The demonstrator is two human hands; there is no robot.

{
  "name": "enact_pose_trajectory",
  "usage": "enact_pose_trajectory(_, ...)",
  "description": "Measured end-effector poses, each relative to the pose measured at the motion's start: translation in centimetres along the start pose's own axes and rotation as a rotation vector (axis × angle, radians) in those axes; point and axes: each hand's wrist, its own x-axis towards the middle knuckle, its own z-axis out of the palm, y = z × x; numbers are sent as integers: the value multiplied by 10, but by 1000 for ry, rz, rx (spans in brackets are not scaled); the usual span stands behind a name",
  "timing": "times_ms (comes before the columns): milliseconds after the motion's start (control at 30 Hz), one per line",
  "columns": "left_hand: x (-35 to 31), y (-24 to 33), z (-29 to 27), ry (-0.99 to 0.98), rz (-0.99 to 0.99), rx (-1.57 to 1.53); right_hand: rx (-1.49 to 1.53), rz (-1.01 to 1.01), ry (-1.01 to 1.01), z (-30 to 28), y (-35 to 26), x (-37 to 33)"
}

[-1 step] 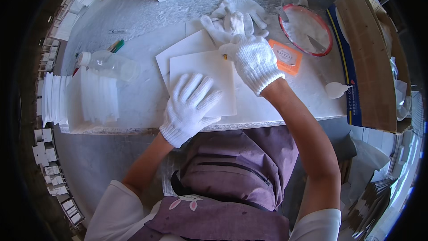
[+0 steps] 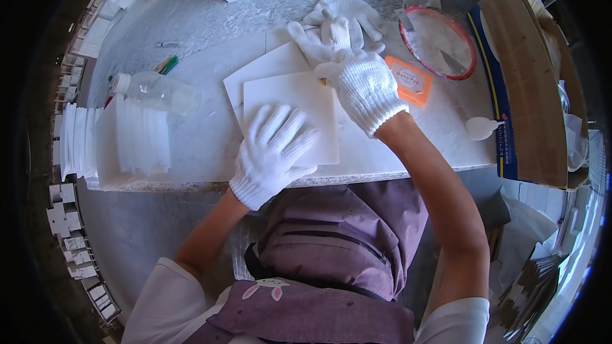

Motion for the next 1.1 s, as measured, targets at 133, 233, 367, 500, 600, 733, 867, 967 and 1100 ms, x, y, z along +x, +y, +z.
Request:
enact_pose_trajectory(133, -5, 0, 2, 25, 9, 3, -21, -55, -109, 0, -5, -17)
enact_pose_trajectory(233, -2, -1, 1, 27, 22, -3, -61, -32, -50, 7, 9, -13)
enact_pose_trajectory(367, -3, -2, 3, 54, 32, -5, -59, -4, 6, 14, 22, 2)
enact_pose_trajectory(500, -6, -2, 4, 53, 29, 0, -102, -84, -141, 1, -1, -16)
enact_pose_trajectory(600, -3, -3, 3, 52, 33, -6, -56, -97, -74, 5, 12, -10)
enact_pose_trajectory(733, -3, -2, 2, 48, 39, 10, -128, -45, -34, 10, 15, 1)
enact_pose_trajectory(867, -6, -4, 5, 59, 35, 19, -137, -56, -160, 3, -6, -10)
enact_pose_trajectory(967, -4, -3, 6, 60, 41, 15, -116, -34, -118, 7, 5, -4)
enact_pose_trajectory(1100, -2, -1, 4, 53, 42, 18, -130, -16, -42, 12, 1, 13)
